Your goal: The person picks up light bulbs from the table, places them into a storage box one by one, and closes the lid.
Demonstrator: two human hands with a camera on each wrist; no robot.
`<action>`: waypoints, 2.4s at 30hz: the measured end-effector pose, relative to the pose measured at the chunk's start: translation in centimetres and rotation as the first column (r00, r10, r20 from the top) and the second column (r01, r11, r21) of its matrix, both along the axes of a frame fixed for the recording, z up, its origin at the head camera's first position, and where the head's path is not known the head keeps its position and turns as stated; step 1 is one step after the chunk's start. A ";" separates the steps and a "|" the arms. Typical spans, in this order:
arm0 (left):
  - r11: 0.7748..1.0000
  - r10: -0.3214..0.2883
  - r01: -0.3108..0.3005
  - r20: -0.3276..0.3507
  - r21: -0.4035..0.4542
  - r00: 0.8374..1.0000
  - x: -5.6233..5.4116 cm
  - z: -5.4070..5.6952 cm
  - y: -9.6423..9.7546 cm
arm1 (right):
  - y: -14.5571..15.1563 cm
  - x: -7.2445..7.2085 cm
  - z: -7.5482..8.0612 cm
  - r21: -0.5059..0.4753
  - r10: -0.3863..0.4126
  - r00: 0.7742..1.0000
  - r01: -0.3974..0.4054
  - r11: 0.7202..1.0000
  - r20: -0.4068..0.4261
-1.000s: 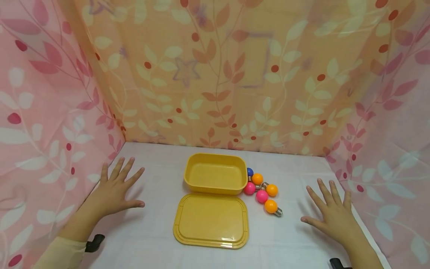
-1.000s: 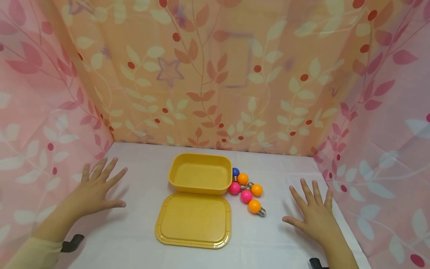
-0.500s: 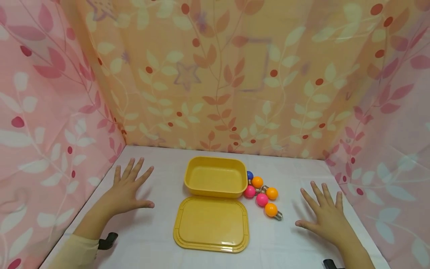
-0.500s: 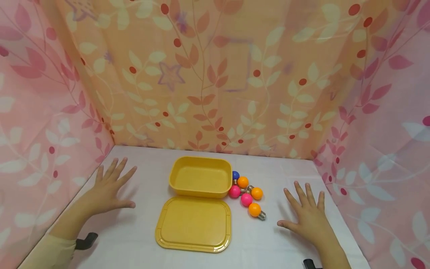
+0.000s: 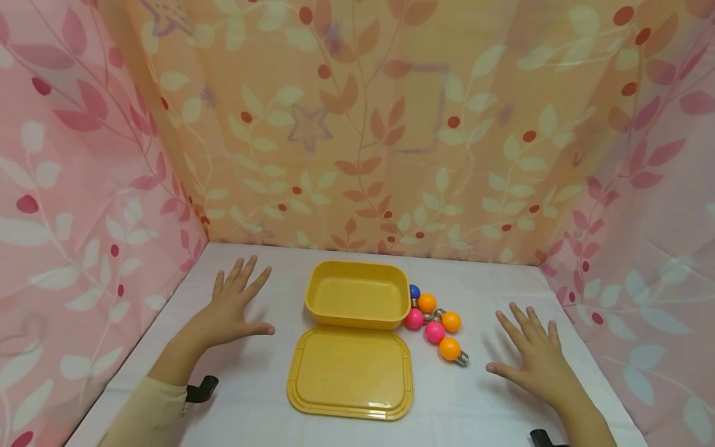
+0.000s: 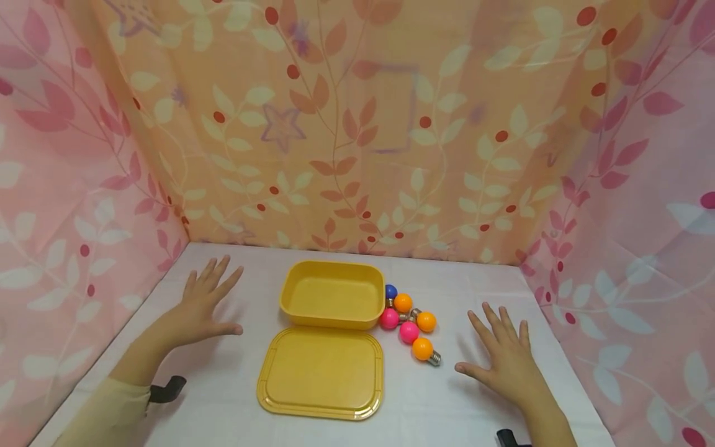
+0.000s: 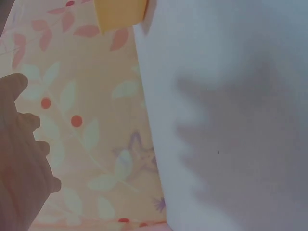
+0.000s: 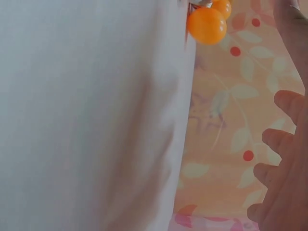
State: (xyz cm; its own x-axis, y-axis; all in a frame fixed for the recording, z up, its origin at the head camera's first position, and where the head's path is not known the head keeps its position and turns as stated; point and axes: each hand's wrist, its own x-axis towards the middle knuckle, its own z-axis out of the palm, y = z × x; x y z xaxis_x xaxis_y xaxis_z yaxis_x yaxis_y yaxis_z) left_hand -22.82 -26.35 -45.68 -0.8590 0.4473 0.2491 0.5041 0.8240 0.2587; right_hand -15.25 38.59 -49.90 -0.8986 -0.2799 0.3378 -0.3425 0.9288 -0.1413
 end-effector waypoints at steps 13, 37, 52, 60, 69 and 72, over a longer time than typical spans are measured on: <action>0.976 0.006 -0.044 0.173 0.215 0.985 -2.1 -0.1 2.9 | -1.9 -0.4 0.2 -0.256 0.079 0.993 -0.055 0.965 0.083; 0.881 -0.177 -0.006 0.342 0.473 0.923 -3.9 -1.5 7.6 | -2.6 -0.3 -1.7 -0.533 0.113 0.966 0.029 0.846 0.232; 0.852 -0.240 -0.002 0.394 0.524 0.887 -4.0 -3.7 7.5 | -2.3 -0.4 -2.7 -0.559 0.160 0.957 0.003 0.829 0.241; 0.827 -0.232 -0.093 0.487 0.554 0.842 -4.1 -4.9 7.4 | -2.8 -0.5 -3.2 -0.538 0.124 0.925 0.097 0.837 0.359; 0.767 -0.310 -0.096 0.497 0.635 0.810 -4.4 -5.9 7.5 | -3.3 -0.4 -3.6 -0.530 0.124 0.912 0.113 0.841 0.391; 0.755 -0.336 -0.067 0.473 0.652 0.814 -4.6 -6.2 7.6 | -3.4 -0.5 -3.7 -0.530 0.127 0.924 0.091 0.843 0.361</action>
State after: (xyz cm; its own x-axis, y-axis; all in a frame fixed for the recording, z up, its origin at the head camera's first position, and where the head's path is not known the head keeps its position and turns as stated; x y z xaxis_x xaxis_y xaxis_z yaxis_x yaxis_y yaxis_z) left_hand -27.44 -18.75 -51.84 -0.8731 0.4864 0.0332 0.2063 0.3070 0.9291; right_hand -15.78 35.14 -53.58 -0.9813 -0.1736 0.0834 -0.1793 0.6658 -0.7243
